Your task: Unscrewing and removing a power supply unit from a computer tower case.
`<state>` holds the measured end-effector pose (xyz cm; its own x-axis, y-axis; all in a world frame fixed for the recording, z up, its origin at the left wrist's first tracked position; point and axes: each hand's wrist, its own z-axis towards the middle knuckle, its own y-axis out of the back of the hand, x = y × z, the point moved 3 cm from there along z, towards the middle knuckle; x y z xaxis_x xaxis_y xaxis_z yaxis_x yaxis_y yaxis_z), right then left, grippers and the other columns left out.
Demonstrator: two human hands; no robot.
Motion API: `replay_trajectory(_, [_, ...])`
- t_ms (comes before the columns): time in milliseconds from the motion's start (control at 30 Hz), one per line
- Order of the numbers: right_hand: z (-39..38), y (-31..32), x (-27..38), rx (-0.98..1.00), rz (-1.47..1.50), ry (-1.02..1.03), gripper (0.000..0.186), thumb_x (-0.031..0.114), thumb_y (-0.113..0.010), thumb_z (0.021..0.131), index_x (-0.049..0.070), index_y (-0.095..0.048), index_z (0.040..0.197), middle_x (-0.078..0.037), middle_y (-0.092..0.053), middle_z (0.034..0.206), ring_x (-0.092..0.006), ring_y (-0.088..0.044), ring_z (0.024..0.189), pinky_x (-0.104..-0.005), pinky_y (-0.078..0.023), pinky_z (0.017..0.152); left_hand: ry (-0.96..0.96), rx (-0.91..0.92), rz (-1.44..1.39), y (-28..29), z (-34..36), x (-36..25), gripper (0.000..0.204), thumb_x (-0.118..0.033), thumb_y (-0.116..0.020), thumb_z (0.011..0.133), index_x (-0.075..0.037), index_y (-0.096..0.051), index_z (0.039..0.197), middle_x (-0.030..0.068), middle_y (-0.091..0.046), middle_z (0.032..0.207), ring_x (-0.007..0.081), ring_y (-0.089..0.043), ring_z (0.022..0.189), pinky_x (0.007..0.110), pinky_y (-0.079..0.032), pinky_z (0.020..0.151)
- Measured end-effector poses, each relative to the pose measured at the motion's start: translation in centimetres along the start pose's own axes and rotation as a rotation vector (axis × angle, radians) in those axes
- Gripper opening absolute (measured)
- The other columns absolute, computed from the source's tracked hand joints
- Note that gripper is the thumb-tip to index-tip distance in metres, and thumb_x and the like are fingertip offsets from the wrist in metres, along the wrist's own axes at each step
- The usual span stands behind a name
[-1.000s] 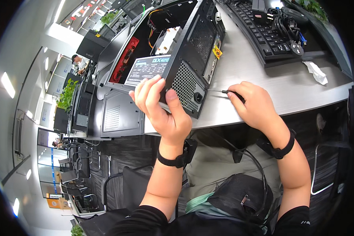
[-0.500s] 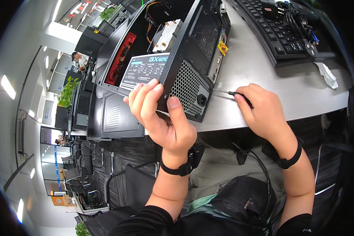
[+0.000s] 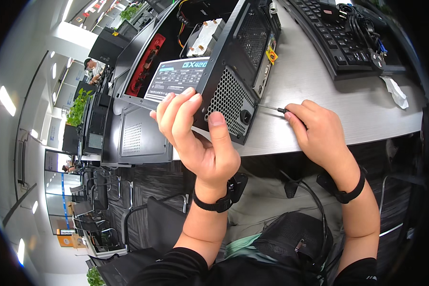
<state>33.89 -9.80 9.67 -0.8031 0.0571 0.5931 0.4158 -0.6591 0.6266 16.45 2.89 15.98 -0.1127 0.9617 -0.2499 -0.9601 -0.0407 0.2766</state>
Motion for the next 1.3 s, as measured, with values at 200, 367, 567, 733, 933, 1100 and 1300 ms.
replay_trajectory(200, [-0.1, -0.2, 0.1, 0.020, -0.032, 0.025, 0.011, 0.017, -0.069, 0.098, 0.007, -0.073, 0.094, -0.012, -0.063, 0.077, -0.0354, -0.065, 0.068, -0.0455, -0.052, 0.061, -0.015, 0.001, 0.006, 0.0, 0.1, 0.1, 0.042, -0.008, -0.071, 0.092, -0.002, -0.062, 0.132, 0.0126, -0.063, 0.138, 0.0331, -0.048, 0.138, 0.052, -0.013, 0.128])
replay_trajectory(367, [-0.1, 0.0, 0.1, -0.006, -0.033, 0.037, 0.011, 0.017, -0.069, 0.098, 0.007, -0.073, 0.099, -0.011, -0.063, 0.080, -0.0350, -0.066, 0.069, -0.0447, -0.052, 0.061, -0.020, -0.004, -0.003, -0.1, 0.1, 0.0, 0.042, -0.009, -0.072, 0.091, -0.002, -0.062, 0.132, 0.0127, -0.062, 0.137, 0.0336, -0.048, 0.137, 0.053, -0.015, 0.126])
replay_trajectory(567, [-0.1, -0.5, 0.3, -0.076, -0.062, 0.070, 0.015, 0.017, -0.068, 0.099, 0.002, -0.069, 0.099, -0.012, -0.063, 0.080, -0.0336, -0.066, 0.070, -0.0433, -0.052, 0.062, -0.008, -0.015, -0.027, -0.2, 0.1, 0.0, 0.045, -0.008, -0.073, 0.089, -0.001, -0.062, 0.131, 0.0137, -0.060, 0.137, 0.0344, -0.047, 0.137, 0.053, -0.019, 0.124])
replay_trajectory(733, [-0.3, -0.8, 0.2, -0.022, -0.129, 0.081, 0.009, 0.012, -0.067, 0.098, 0.004, -0.066, 0.094, -0.011, -0.063, 0.084, -0.0330, -0.065, 0.073, -0.0426, -0.053, 0.064, -0.002, -0.015, -0.020, -0.3, 0.0, -0.2, 0.047, -0.009, -0.074, 0.087, -0.001, -0.061, 0.131, 0.0138, -0.060, 0.137, 0.0347, -0.047, 0.137, 0.053, -0.020, 0.123])
replay_trajectory(933, [0.0, -0.2, 0.7, -0.144, -0.010, 0.131, 0.006, 0.007, -0.068, 0.095, 0.003, -0.065, 0.096, -0.011, -0.062, 0.089, -0.0323, -0.067, 0.076, -0.0428, -0.053, 0.066, 0.014, -0.049, -0.073, -0.6, 0.0, -0.2, 0.049, -0.010, -0.075, 0.085, -0.001, -0.061, 0.131, 0.0132, -0.060, 0.137, 0.0344, -0.046, 0.137, 0.054, -0.019, 0.124])
replay_trajectory(1100, [-0.1, -0.7, 0.9, -0.078, -0.023, 0.080, 0.010, 0.011, -0.070, 0.095, 0.003, -0.063, 0.093, -0.011, -0.062, 0.086, -0.0322, -0.067, 0.075, -0.0414, -0.054, 0.066, 0.008, -0.023, -0.047, -0.4, 0.0, -0.2, 0.049, -0.009, -0.076, 0.084, -0.002, -0.061, 0.131, 0.0132, -0.059, 0.137, 0.0342, -0.046, 0.137, 0.054, -0.018, 0.125])
replay_trajectory(1300, [-0.3, -1.4, 0.7, -0.016, -0.154, 0.064, 0.015, 0.014, -0.071, 0.096, 0.004, -0.065, 0.086, -0.011, -0.062, 0.084, -0.0314, -0.066, 0.072, -0.0413, -0.054, 0.065, -0.001, -0.019, -0.047, -0.4, 0.1, -0.2, 0.049, -0.010, -0.076, 0.085, -0.002, -0.061, 0.131, 0.0134, -0.060, 0.137, 0.0342, -0.046, 0.137, 0.054, -0.016, 0.125])
